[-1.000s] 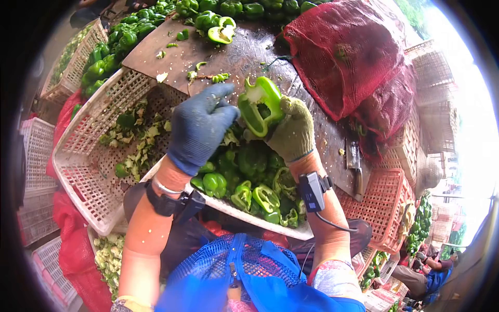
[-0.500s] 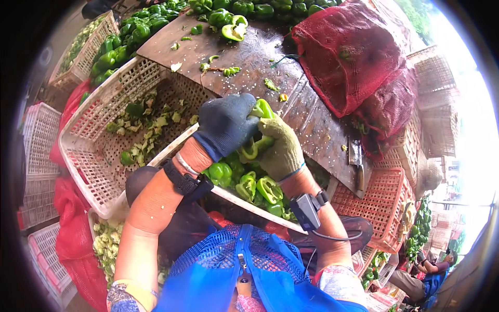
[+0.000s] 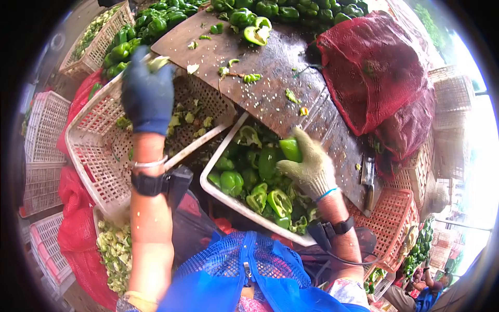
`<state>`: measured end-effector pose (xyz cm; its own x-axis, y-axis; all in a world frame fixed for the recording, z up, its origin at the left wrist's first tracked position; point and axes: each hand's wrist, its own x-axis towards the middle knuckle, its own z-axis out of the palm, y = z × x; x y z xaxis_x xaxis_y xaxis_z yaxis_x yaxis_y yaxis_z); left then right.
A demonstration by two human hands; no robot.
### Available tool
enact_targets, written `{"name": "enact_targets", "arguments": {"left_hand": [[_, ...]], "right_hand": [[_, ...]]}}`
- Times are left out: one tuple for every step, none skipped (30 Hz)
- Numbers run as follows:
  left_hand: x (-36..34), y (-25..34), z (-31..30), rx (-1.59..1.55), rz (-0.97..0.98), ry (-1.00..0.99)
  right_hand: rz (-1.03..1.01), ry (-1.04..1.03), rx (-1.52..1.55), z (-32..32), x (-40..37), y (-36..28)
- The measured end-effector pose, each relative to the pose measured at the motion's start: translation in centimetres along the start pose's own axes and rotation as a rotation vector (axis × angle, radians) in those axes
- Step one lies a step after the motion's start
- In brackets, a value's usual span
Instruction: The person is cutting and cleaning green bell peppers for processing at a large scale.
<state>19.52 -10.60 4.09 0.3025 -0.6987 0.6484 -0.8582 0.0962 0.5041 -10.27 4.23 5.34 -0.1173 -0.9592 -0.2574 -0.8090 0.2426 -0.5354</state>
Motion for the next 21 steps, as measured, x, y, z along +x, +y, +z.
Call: {"name": "enact_targets", "arguments": {"left_hand": [[0.1,-0.6,-0.5,0.092,0.011,0.063],[0.1,-0.6,-0.6,0.070,0.042,0.129],[0.0,-0.5,-0.6,0.049,0.077,0.190],[-0.3,-0.4,-0.2,-0.014,0.099,0.223],[-0.4,-0.1,0.4,-0.077,0.121,0.267],[-0.4,0.5,0.4,-0.134,0.044,0.212],[-0.7,1.0,0.3,-0.163,0.019,0.180],[-0.9,1.3,0.3,-0.163,0.023,0.139],[-1.0,1.5,0.4,-0.167,0.031,0.101],[-1.0,1.7,0.5,-0.186,0.040,0.083],[-1.2,1.7,0.5,-0.202,0.045,0.059],[-1.2,2.0,0.2,-0.196,0.012,-0.010],[-1.3,1.9,0.3,-0.211,0.026,0.011],[-1.3,1.7,0.6,-0.228,0.041,0.032],[-1.5,1.6,0.8,-0.245,0.052,0.052],[-1.6,1.6,0.6,-0.256,0.037,0.019],[-1.8,1.7,0.3,-0.262,0.037,0.008],[-1.9,1.8,0.2,-0.270,0.043,-0.002],[-2.0,1.8,0.0,-0.276,0.047,-0.006],[-2.2,2.1,-0.1,-0.280,0.045,-0.015],[-2.4,2.3,-0.1,-0.303,0.047,-0.029]], "right_hand": [[-0.066,0.056,-0.509,-1.2,1.4,0.0],[-0.123,0.293,-0.365,-0.9,3.3,2.3],[-0.175,0.524,-0.211,0.6,5.3,4.9],[-0.088,0.626,-0.126,2.0,7.6,5.3],[-0.087,0.629,-0.285,3.2,9.7,5.1],[-0.107,0.627,-0.145,5.2,12.8,4.8],[-0.120,0.619,-0.006,7.4,15.4,3.7],[-0.118,0.595,-0.160,8.1,16.5,-0.1],[-0.115,0.576,-0.313,8.3,17.5,-4.6],[-0.169,0.482,-0.248,8.4,19.1,-7.7],[-0.220,0.381,-0.185,9.1,20.6,-10.0],[-0.377,0.227,-0.206,10.6,22.4,-11.7],[-0.533,0.073,-0.227,12.2,23.8,-13.2],[-0.781,0.031,0.159,13.8,23.2,-13.9],[-1.010,-0.021,0.553,14.6,22.3,-14.4],[-1.071,0.064,0.355,13.6,23.4,-14.7],[-0.985,0.362,0.219,12.2,24.0,-14.4],[-0.975,0.533,0.245,10.2,25.9,-14.0],[-0.929,0.683,0.144,8.7,29.7,-12.2],[-0.812,0.782,-0.010,6.3,30.9,-11.7],[-0.704,0.920,-0.127,4.5,33.6,-10.2]]}}
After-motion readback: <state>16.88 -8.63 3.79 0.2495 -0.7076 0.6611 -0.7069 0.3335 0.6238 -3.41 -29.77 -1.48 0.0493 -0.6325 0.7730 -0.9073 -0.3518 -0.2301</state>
